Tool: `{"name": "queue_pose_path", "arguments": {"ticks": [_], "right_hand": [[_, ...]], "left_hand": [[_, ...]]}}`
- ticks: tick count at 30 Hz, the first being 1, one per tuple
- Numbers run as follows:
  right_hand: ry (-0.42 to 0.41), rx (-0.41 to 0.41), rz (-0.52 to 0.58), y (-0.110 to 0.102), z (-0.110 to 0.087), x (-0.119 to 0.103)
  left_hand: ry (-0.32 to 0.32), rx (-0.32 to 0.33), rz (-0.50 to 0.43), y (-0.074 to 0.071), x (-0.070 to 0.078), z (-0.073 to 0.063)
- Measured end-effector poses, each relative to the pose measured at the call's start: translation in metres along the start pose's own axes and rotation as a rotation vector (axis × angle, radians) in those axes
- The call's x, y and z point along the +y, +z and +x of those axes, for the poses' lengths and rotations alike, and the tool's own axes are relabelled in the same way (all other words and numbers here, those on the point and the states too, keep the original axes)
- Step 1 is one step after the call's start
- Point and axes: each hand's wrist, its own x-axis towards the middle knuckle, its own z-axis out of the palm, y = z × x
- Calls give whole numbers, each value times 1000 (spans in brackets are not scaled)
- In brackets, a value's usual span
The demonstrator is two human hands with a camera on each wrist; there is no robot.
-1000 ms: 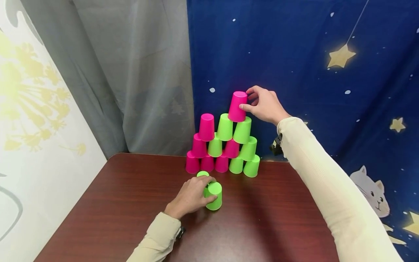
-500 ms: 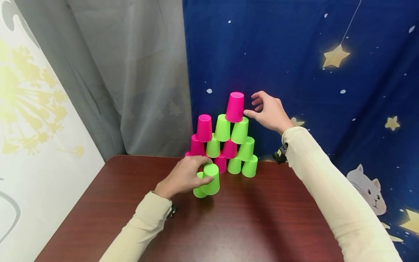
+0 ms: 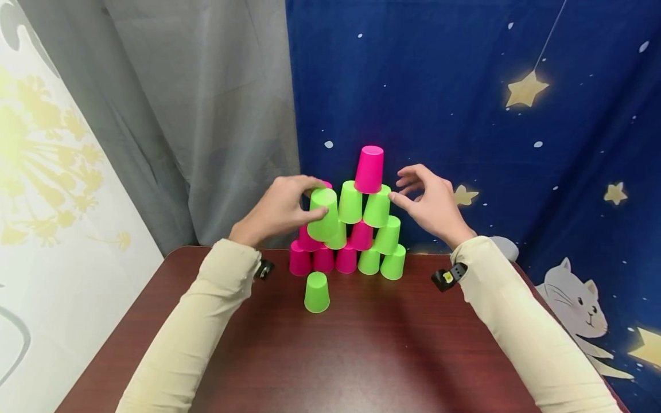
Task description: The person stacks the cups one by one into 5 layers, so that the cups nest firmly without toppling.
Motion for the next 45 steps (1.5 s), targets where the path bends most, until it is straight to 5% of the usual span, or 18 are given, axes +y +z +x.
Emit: {"name": "queue_pose_path", "arguments": {"ticks": [9,20,30,45], "right_hand": [[-87,-66,49,29,-34,-4],[-70,-199,89,51,-58,-6],[-55,-260,117,62,-68,-4],[-46,-326,152,84,-76,1]], "left_hand": [[-118,66,8,-9,-2,42],[-205,32,75,-6,-4,81],[-272,-22,100,2,-6,84],[-304,-9,80,7,-13,81]]}}
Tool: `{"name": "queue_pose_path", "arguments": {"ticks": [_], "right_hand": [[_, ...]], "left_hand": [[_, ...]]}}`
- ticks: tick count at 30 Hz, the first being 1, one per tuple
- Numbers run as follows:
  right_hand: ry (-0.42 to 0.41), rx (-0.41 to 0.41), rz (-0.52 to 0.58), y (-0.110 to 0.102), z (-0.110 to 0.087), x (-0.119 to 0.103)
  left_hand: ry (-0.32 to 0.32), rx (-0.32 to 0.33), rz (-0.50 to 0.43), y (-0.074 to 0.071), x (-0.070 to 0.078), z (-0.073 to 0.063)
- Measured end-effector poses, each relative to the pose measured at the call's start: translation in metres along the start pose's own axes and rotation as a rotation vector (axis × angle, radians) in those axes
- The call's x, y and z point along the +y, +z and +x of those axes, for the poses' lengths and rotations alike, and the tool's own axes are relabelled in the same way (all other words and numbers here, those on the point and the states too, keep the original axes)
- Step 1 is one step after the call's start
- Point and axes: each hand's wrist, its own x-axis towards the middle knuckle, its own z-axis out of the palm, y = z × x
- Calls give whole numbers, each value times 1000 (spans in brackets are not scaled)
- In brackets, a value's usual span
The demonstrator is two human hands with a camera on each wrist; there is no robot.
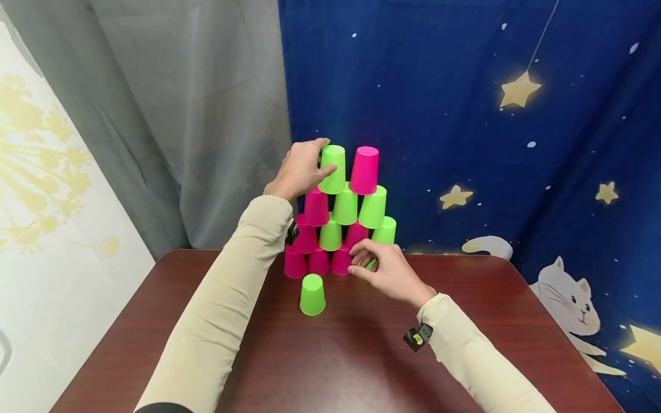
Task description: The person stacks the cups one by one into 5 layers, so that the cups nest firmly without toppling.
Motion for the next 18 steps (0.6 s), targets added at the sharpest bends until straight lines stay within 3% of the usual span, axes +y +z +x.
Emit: {"name": "queue_pose_path", "arguments": {"ticks": [8,13,18], "right_hand": [[8,-33,-9,25,8,8],[14,-45,-7,50,19,17],[52,-44,-20,75,29,25]], "left_hand": [[-45,18,-30,-12,-13,-19],[-56,52,-38,-14,-28,-42],[-21,82,-34,-5,-43,-70]]}}
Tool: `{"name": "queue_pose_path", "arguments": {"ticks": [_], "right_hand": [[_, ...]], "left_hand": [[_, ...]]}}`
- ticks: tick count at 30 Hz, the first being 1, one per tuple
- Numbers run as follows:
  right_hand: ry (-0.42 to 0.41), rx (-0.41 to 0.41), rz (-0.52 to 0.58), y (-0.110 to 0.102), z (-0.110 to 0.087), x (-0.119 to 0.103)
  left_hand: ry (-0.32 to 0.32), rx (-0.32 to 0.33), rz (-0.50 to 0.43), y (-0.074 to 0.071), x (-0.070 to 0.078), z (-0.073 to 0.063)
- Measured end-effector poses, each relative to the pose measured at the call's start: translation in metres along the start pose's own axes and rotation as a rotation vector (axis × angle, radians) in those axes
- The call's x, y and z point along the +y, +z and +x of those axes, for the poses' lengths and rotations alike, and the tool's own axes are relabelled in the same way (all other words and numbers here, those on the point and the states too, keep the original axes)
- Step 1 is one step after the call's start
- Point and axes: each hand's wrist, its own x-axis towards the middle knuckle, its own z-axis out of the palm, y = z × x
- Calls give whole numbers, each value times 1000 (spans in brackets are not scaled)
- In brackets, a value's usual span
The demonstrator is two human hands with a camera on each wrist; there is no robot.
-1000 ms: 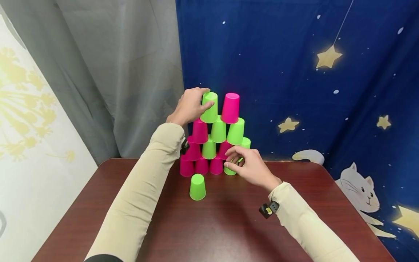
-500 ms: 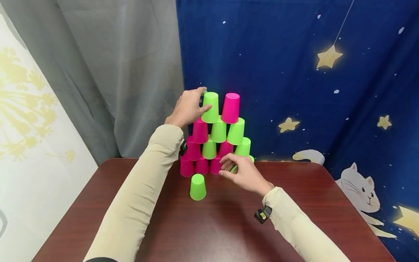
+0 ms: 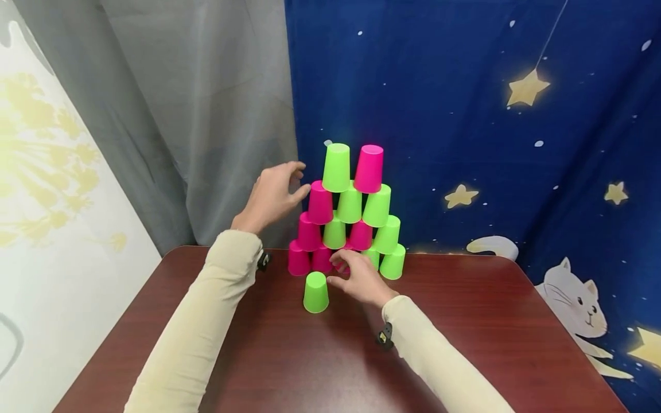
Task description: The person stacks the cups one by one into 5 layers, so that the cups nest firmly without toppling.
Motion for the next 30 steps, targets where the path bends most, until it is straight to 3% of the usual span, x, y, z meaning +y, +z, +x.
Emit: {"name": "queue_pose_path", "arguments": {"ticks": [7,16,25,30], "right_hand": [[30,-25,-13,28,5,9],[24,-18,48,48,2,16],[50,-7,174,57,0,18],[47,10,194,56,0,17]], "left_hand": [[2,-4,-42,33,-22,-53],[-85,-11,-120,78,-53,-120],[-216,-111,-175,110,-66,-161],[-230,-175,-208,120,-67,-174]]}}
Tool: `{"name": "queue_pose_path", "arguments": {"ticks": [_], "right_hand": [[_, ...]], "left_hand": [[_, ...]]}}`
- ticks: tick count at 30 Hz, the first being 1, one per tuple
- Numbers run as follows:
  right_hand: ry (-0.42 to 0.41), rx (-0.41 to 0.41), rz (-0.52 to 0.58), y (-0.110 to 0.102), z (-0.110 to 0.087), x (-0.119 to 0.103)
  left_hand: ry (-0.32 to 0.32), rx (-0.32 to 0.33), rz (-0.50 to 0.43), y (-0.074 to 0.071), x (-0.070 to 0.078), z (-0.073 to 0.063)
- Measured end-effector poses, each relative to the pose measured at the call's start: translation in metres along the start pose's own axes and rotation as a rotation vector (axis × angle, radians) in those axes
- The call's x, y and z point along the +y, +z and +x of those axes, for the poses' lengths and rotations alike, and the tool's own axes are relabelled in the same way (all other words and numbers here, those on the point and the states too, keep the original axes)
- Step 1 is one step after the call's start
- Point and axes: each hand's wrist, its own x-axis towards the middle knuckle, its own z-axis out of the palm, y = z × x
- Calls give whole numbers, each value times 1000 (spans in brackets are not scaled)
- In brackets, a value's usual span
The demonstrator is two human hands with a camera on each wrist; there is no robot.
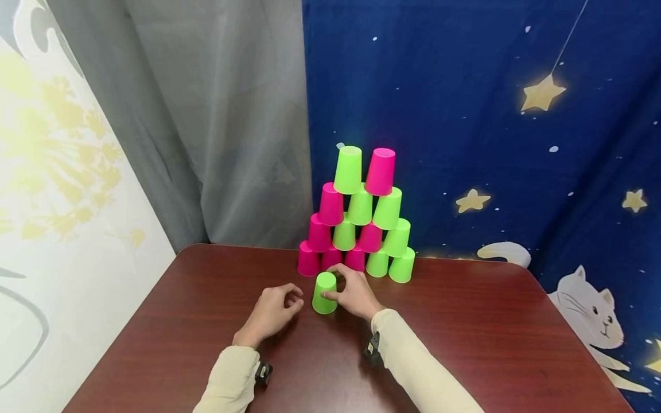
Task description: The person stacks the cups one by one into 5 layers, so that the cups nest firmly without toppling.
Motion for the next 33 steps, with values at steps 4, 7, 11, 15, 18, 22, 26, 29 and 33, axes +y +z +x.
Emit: {"name": "queue_pose_path", "arguments": {"ticks": [4,7,11,15,18,22,26,29,33], "right_hand": [[-14,-2,-28,-5,1,-2],[-17,-12,-56,-12,1,-4],[-2,-15,-74,-25,0,-10],[3,2,-97,-42,1,-19],[1,9,-133,-57,3,-28],[-20,9,-170,-81,5,-44],[-56,-3,-206,-106,10,-64],[-85,-14,-231,-124,15,-81],[-120,-16,-256,-147,22,-102]], "left_hand": [[5,-15,-7,6,0,-3],[8,-23,-6,9,0,-7],[18,-34,-1,12,0,-12],[23,-47,-2,15,-1,-16],[33,-64,-7,16,0,-21],[24,-89,-14,15,3,-26],[20,-108,-12,16,6,-29],[29,-107,-10,17,8,-30],[37,-106,-6,17,10,-31]]}}
